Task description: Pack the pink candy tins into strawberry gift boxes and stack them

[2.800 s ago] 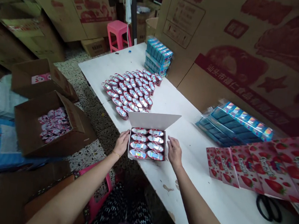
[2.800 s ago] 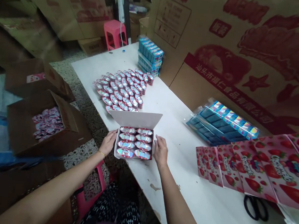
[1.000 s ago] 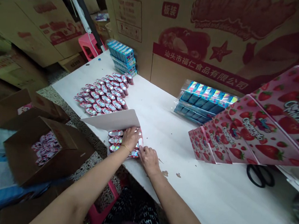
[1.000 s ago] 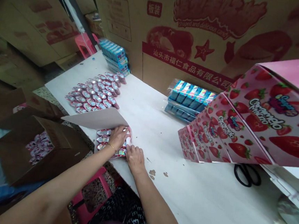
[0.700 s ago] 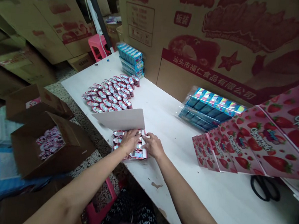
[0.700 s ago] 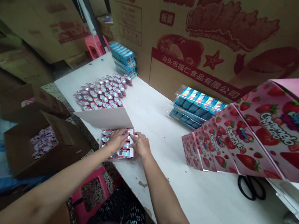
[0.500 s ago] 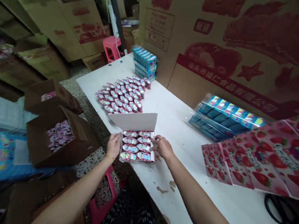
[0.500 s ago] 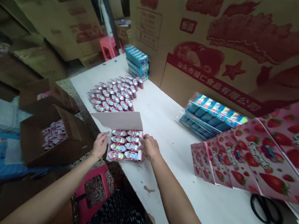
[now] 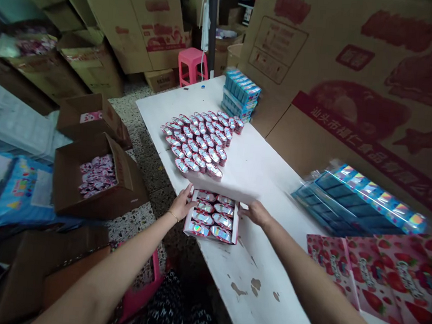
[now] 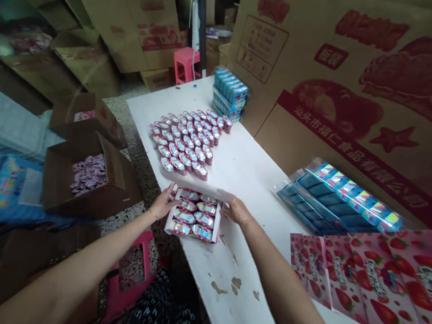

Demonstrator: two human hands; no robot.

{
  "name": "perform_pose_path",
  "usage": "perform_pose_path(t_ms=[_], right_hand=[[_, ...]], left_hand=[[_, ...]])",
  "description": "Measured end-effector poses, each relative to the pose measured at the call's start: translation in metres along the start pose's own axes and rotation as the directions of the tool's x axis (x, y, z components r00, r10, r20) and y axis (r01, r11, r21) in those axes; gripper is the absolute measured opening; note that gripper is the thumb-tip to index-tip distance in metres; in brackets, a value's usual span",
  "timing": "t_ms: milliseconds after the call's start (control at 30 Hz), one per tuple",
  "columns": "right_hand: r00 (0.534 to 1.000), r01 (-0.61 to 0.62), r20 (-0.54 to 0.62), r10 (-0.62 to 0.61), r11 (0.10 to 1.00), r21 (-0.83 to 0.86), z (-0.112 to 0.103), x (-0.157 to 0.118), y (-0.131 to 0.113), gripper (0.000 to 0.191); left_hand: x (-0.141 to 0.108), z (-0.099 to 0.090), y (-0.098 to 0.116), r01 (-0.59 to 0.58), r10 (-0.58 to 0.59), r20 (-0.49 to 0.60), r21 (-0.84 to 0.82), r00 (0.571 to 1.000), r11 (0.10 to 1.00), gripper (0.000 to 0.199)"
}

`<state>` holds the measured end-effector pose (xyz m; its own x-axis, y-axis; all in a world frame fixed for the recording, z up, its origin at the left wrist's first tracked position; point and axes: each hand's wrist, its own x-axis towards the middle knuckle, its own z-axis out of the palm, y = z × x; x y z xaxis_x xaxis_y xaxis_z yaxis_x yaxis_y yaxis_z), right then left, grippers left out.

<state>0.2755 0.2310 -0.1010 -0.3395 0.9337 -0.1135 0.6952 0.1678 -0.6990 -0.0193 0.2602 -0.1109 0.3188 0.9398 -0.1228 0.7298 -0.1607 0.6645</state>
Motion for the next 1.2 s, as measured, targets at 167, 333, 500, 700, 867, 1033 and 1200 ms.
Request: perform_pose_path(t_ms=[167,333,500,700,867,1033,1200], right_hand=[[0.928,0.250,0.337,-0.159,0.936,-0.247,-0.014,0.021,-0.029,0.039],[0.982,0.150,0.168,-0.083,0.886,-0.439,0.015,0.006,-0.056,0.038],[0.986,0.147,0.137,-0.091,0.860,-0.489,0.047,-0.038,-0.070,0.088],[0.981,0.126,0.189,-0.040,0.874,-0.469,0.056,-0.057,-0.080,0.096],[0.989,0.061,0.149,0.014,0.873,-0.484,0.059,-0.055,-0.084,0.096],[0.993,0.067,0.116,-0.013,0.876,-0.478,0.067,-0.057,-0.078,0.092],[0.997,0.083,0.051,-0.067,0.863,-0.499,0.077,-0.061,-0.068,0.080]], left_hand=[[0.011,-0.022,-0.005,-0.136,0.128,0.173,0.033,0.977,0.990,0.028],[0.008,-0.032,0.010,-0.312,0.258,0.370,0.092,0.892,0.946,0.034],[-0.022,-0.027,0.024,-0.497,0.270,0.544,0.326,0.794,0.804,0.084],[-0.033,-0.023,0.024,-0.598,0.287,0.615,0.388,0.735,0.701,0.095],[-0.037,-0.015,0.020,-0.622,0.335,0.578,0.418,0.745,0.662,0.090],[-0.041,-0.013,0.017,-0.650,0.368,0.584,0.398,0.723,0.647,0.090],[-0.043,-0.010,0.012,-0.661,0.400,0.559,0.409,0.726,0.629,0.079]])
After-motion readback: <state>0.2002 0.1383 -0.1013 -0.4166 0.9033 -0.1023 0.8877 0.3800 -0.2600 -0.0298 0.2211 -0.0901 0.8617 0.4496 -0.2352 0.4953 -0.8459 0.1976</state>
